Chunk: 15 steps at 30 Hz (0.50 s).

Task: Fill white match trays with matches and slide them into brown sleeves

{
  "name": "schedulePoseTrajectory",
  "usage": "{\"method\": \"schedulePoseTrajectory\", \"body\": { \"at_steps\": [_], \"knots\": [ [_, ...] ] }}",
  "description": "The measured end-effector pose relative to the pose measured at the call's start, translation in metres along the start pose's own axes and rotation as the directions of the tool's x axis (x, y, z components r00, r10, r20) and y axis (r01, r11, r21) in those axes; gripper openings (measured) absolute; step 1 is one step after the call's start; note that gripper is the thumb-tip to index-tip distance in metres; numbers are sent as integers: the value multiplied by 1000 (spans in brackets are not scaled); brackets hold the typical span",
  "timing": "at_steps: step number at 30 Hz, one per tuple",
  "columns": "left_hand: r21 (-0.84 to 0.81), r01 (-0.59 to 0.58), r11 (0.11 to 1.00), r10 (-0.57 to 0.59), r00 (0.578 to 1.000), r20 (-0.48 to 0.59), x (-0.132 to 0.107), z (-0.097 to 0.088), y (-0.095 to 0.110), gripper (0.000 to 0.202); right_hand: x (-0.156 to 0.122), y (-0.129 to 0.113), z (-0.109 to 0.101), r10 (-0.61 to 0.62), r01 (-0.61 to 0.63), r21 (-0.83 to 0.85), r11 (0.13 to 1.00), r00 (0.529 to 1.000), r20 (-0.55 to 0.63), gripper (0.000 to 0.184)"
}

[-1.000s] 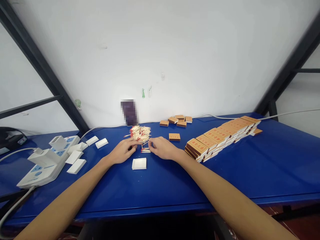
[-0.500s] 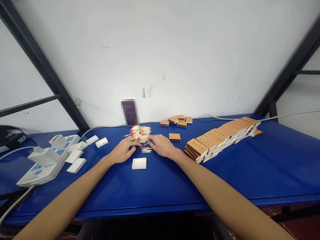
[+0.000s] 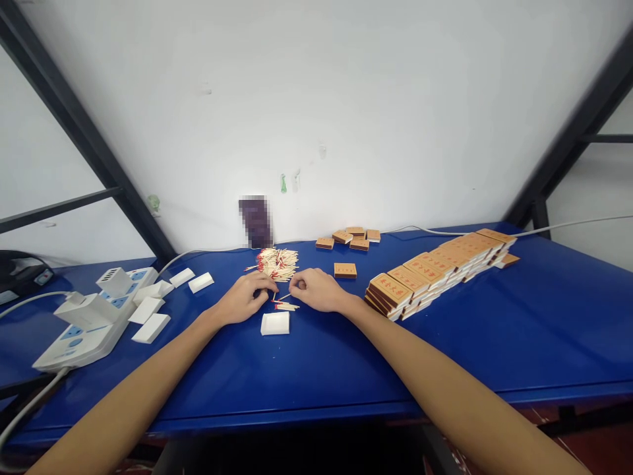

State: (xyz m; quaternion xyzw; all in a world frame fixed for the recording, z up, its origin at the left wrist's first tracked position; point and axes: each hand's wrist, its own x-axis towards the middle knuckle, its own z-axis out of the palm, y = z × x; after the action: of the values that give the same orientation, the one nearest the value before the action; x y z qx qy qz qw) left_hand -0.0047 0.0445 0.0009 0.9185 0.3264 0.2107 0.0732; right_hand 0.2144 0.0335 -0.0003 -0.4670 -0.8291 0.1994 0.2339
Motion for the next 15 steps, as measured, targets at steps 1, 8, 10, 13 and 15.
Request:
{"method": "schedulePoseTrajectory", "body": {
  "at_steps": [1,8,10,13,15],
  "knots": [
    [-13,-12,1000,12,1000,5,0,0,3,30,-1,0,0,-11,11,16,1000,1000,-2,22],
    [-157,23,987,-19,999,27,2,2,14,32,-7,-8,-9,-46,42,42,998,994,103,20],
    [-222,57,973,-50,998,39,1,2,14,32,-10,-10,-14,-68,65,27,998,987,143,24],
    [-289,79,954,-72,997,36,0,1,10,31,-13,-12,-18,-93,93,11,996,981,169,29],
    [-275,64,959,-63,998,13,-1,-1,7,29,-15,-11,-20,-86,86,8,996,980,179,30]
  ]
}}
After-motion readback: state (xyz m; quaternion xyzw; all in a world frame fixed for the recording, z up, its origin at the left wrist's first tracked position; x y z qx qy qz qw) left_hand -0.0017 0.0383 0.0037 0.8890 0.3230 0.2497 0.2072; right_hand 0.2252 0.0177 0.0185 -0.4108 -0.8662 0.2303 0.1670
